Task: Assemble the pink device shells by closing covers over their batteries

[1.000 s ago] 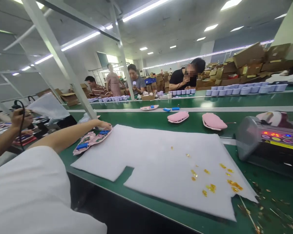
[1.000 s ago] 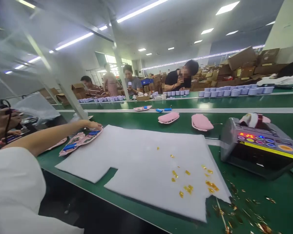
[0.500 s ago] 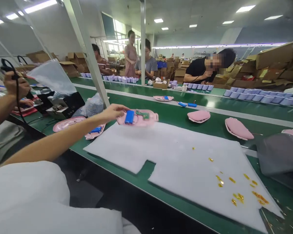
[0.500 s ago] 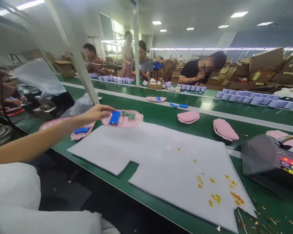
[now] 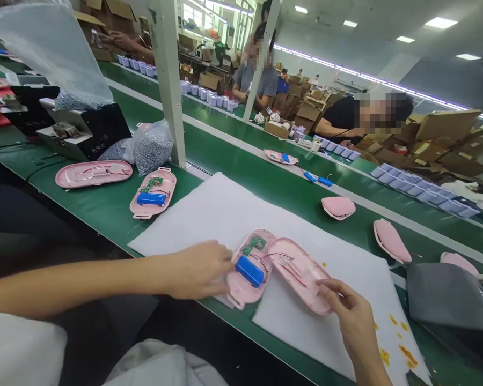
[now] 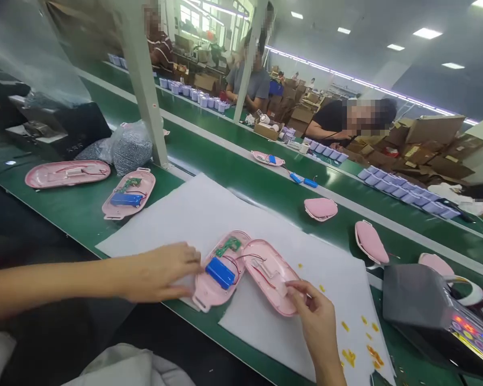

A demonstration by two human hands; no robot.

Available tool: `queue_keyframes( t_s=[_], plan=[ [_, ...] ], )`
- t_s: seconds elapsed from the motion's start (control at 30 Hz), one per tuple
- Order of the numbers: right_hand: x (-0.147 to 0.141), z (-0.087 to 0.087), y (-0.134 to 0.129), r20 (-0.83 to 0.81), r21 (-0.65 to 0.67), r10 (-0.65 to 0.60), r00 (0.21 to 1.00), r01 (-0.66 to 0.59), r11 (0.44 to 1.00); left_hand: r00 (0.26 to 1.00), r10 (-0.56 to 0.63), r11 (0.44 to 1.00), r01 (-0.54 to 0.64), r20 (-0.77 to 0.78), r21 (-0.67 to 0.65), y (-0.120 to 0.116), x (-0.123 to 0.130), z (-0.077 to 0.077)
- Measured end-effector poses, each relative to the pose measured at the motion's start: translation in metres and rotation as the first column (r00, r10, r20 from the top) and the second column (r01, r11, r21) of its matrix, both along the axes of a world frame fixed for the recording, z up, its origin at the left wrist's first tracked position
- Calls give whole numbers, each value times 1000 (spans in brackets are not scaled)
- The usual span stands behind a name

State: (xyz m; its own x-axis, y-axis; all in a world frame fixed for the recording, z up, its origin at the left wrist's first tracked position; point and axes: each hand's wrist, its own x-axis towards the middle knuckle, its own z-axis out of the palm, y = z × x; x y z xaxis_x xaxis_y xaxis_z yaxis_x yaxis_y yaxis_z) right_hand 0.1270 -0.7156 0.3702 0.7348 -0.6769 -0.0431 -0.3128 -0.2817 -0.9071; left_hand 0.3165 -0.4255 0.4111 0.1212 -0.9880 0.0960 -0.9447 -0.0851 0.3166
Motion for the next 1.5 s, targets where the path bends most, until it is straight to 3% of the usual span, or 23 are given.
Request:
queue_keyframes(
  t_s=[0.1, 0.2, 0.33, 0.47, 0.53, 0.63, 0.77, 0.83, 0.9, 0.97, 1.03, 1.07, 1.17, 1.27, 1.33, 1.37, 1.43, 1.5],
  plan=[
    [-4, -1, 1, 24, 138, -140, 990, 136, 981, 967, -249, 969, 247, -57, -27, 1, 11, -2],
    [-7, 6, 3, 27, 323, -241, 970, 220, 921, 931, -352, 935, 348, -93, -65, -21, 20, -23],
    [0, 17, 10, 93, 308, -357, 929, 314, 898, 979, -204, 969, 206, 29, -139, -53, -9, -53],
    [11, 11, 16, 150, 252, -347, 926, 304, 919, 997, -30, 952, 50, 71, -302, -69, -33, -50],
    [13, 5, 14, 160, 206, -345, 925, 310, 928, 994, 93, 949, -72, 56, -308, -76, -19, -39],
    [13, -2, 9, 175, 176, -345, 922, 315, 932, 977, 214, 966, -212, 1, -146, -94, 18, -26],
    [9, -4, 6, 180, 161, -337, 924, 311, 937, 996, 19, 999, -14, -90, 46, -117, 44, -23],
    [3, -5, 4, 173, 121, -311, 935, 293, 948, 989, 1, 1000, 1, -148, 11, -116, 42, -23],
    [-3, -6, 3, 155, 81, -281, 947, 271, 959, 951, 57, 991, -90, -304, -95, -105, 37, -23],
    [-7, -6, 2, 139, 41, -244, 960, 241, 970, 842, 106, 950, -242, -529, -196, -89, 31, -22],
    [-5, -2, 5, 140, -18, -186, 973, 190, 982, 752, 91, 893, -351, -653, -281, -74, 27, -22],
    [-1, 2, 8, 146, -54, -149, 978, 159, 986, 756, 65, 867, -366, -651, -339, -69, 25, -23],
    [18, 16, 23, 197, -202, -63, 978, 104, 974, 894, 19, 800, -283, -448, -530, -61, 21, -29],
    [37, 28, 39, 312, -345, -18, 950, 132, 929, 942, 100, 723, -290, -320, -627, -63, 19, -37],
    [45, 30, 43, 328, -389, 28, 944, 108, 915, 885, 100, 679, -395, -455, -620, -65, 21, -42],
    [48, 29, 43, 316, -394, 47, 948, 86, 915, 812, 67, 674, -465, -580, -574, -66, 23, -44],
    [53, 26, 40, 306, -376, 49, 951, 73, 924, 565, -9, 716, -572, -825, -400, -69, 28, -47],
    [59, 23, 36, 323, -339, 28, 946, 88, 937, 324, -24, 780, -585, -946, -220, -71, 35, -48]
  ],
)
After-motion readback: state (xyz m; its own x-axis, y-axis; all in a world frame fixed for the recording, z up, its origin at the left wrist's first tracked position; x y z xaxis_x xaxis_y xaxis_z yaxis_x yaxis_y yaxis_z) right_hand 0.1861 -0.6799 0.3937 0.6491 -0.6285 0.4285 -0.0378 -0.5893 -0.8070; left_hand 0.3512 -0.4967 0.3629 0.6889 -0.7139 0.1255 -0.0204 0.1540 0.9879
